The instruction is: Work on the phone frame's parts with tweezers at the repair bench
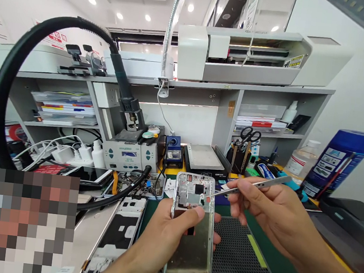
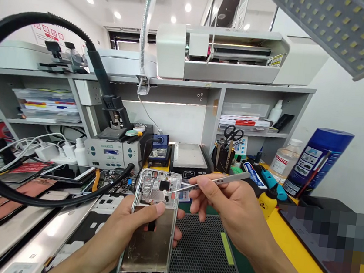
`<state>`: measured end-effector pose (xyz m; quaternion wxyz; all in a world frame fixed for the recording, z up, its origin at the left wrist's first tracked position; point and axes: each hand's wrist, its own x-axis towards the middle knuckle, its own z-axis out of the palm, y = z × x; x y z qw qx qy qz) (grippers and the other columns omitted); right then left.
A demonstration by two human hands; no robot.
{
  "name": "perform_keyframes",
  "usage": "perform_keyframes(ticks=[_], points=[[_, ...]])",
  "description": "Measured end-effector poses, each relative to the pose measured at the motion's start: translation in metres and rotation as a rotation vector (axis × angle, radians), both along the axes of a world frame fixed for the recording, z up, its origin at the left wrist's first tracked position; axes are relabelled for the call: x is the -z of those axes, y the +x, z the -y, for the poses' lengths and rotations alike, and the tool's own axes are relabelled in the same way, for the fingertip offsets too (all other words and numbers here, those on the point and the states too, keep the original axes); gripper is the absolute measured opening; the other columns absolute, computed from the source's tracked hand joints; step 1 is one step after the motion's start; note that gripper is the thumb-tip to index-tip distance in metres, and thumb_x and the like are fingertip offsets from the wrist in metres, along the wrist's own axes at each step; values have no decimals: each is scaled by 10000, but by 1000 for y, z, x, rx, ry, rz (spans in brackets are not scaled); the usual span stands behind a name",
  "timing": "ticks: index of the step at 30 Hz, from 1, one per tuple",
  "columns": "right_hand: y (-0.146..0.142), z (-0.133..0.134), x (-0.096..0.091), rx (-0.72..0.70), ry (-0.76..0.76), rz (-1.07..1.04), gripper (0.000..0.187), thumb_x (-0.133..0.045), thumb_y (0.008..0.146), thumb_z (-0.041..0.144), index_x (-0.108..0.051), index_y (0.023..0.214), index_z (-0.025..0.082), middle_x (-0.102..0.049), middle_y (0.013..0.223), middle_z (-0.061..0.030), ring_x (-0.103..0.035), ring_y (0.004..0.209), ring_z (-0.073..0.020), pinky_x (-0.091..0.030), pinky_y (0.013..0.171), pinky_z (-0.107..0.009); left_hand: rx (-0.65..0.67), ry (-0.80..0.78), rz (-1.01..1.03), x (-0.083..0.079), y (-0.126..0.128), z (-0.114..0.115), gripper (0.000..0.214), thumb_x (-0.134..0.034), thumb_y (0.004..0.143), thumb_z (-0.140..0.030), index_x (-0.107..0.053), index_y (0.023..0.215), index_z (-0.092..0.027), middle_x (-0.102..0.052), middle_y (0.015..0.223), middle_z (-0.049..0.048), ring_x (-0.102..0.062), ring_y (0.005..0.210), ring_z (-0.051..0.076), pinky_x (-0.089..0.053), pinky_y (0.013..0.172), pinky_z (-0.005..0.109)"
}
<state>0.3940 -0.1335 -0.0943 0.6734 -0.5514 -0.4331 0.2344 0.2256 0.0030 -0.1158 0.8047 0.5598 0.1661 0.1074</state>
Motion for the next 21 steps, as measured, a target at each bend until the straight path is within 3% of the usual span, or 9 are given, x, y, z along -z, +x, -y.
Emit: perform_keyframes(ticks=[4,10,15,18,21], points=[[-9,2,1,164,106,198,225,-663,968,412,-786,973,223,-725,734,-56,-686,639,-189,-574,501,-256,17,14,29,1,1,1,418,-689,865,-460,-777,1011,-79,-789,826,176,-729,741,252,-583,723,369],[-28,5,1,371,224,665,173,-588,996,232,-756,982,276,-718,777,-21,-676,658,-173,-586,609,-280,3,-15,7,3,-1,3,432,-712,844,-460,-773,1018,-70,-789,829,183,-740,765,267,-587,731,375],[-32,7,5,386,300,937,250,-588,955,117,-691,1112,282,-772,905,-42,-733,826,-224,-615,756,-330,7,-31,41,4,0,4,406,-756,814,-449,-759,1007,-92,-790,851,153,-735,724,239,-582,710,353],[-35,7,3,350,380,1157,233,-567,959,90,-679,1123,212,-793,925,-70,-751,827,-199,-626,800,-259,36,12,83,0,1,5,333,-733,847,-413,-753,1014,-125,-788,850,111,-725,713,223,-567,724,344],[-37,6,3,334,416,1257,194,-553,971,89,-683,1092,167,-789,931,-84,-752,826,-173,-612,840,-193,58,95,126,-4,0,8,295,-697,881,-398,-769,956,-122,-755,711,72,-710,729,218,-539,763,324]])
